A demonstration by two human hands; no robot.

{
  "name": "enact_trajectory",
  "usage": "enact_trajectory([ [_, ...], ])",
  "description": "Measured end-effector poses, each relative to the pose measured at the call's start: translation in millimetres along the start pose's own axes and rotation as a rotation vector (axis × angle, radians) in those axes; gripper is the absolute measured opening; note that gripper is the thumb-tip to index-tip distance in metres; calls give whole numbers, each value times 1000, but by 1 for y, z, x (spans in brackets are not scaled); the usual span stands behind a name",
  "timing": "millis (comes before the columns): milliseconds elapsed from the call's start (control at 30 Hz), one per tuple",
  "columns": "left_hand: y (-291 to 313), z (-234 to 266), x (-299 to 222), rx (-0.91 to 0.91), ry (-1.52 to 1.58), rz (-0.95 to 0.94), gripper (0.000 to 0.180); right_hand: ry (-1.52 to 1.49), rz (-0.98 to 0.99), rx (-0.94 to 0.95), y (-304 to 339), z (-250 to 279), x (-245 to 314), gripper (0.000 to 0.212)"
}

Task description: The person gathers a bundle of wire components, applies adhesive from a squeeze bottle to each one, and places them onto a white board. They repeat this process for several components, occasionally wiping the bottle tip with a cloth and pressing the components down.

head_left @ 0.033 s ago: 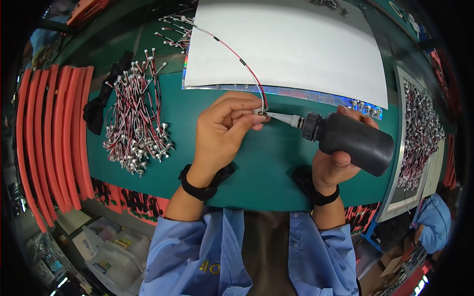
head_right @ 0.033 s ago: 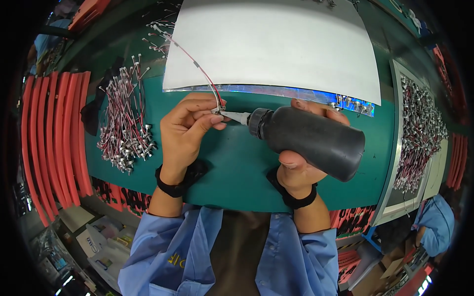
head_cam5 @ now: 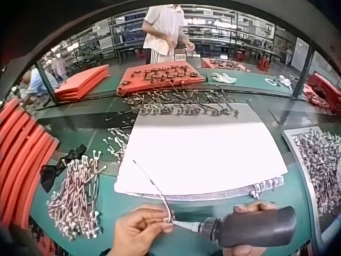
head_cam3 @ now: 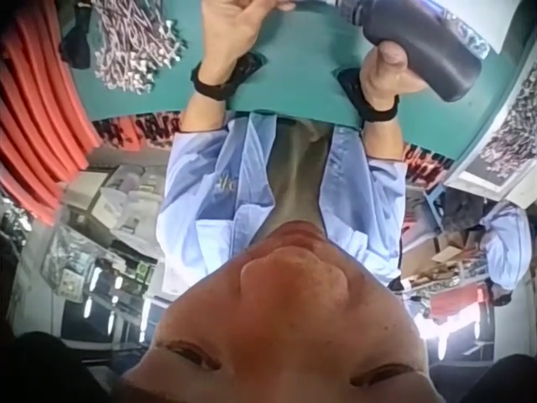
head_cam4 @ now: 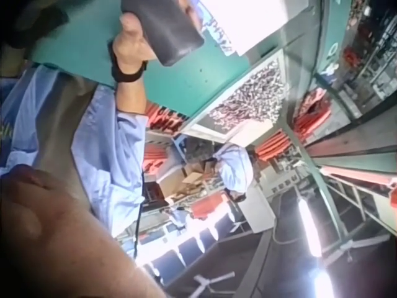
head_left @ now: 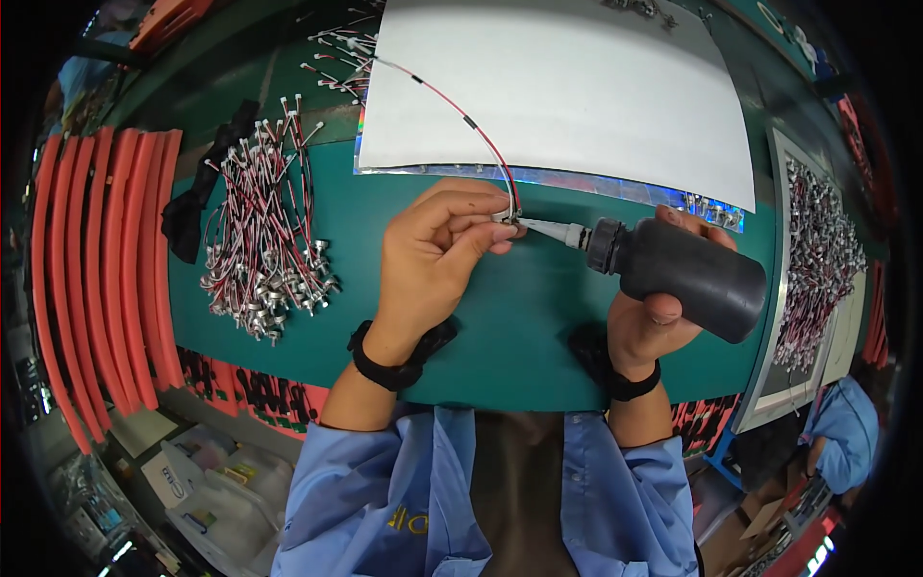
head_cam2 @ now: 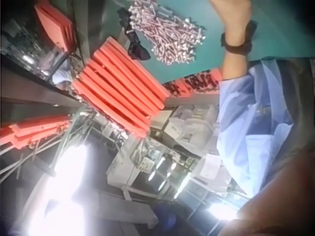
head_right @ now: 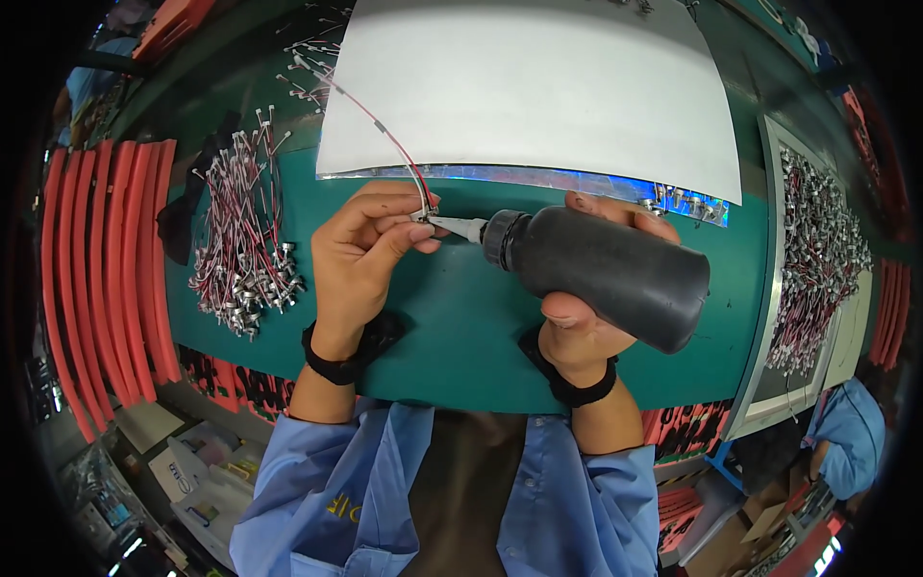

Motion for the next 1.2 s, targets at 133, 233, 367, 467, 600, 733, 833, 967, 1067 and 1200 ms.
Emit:
enact_trajectory([
  [133, 0, -1, 0, 27, -10, -1, 20, -20, 1, 0, 0, 0, 0, 82],
  [233, 0, -1, 0, 43, -19, -12, 19, -38, 0, 6, 0, 0, -1, 81],
  [367, 0, -2, -1, 35, -30, -27, 17, -73, -10, 12, 0, -2, 0, 80],
  [467, 0, -2, -2, 0, -40, -38, 14, -74, -8, 1, 1, -2, 0, 80],
  [600, 0, 0, -2, 2, -48, -38, 13, -55, -3, -1, 0, 0, -3, 81],
  [733, 0, 1, -1, 41, -39, -4, 18, -52, -10, -11, -1, 0, -2, 81],
  [833, 0, 1, -1, 40, -27, -2, 18, -61, -7, -9, -1, -1, -2, 81],
  [967, 0, 1, -1, 36, -43, -3, 17, -60, -2, -8, 0, -1, -4, 81],
  [1067, 1, 1, -1, 41, -44, -8, 17, -57, -4, -8, 0, 0, -4, 81],
  [1200, 0, 1, -1, 44, -48, -15, 16, -59, -12, -11, -1, -1, -4, 82],
])
Point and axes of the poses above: each hand's wrist, its own y-axis away from the middle knuckle, its own z-axis out of the back of the hand, x = y × z, the point moved 3 cm from there along -y, towards the middle knuckle, and after that the axes turned 15 degrees about y, right-handed, at the moved point
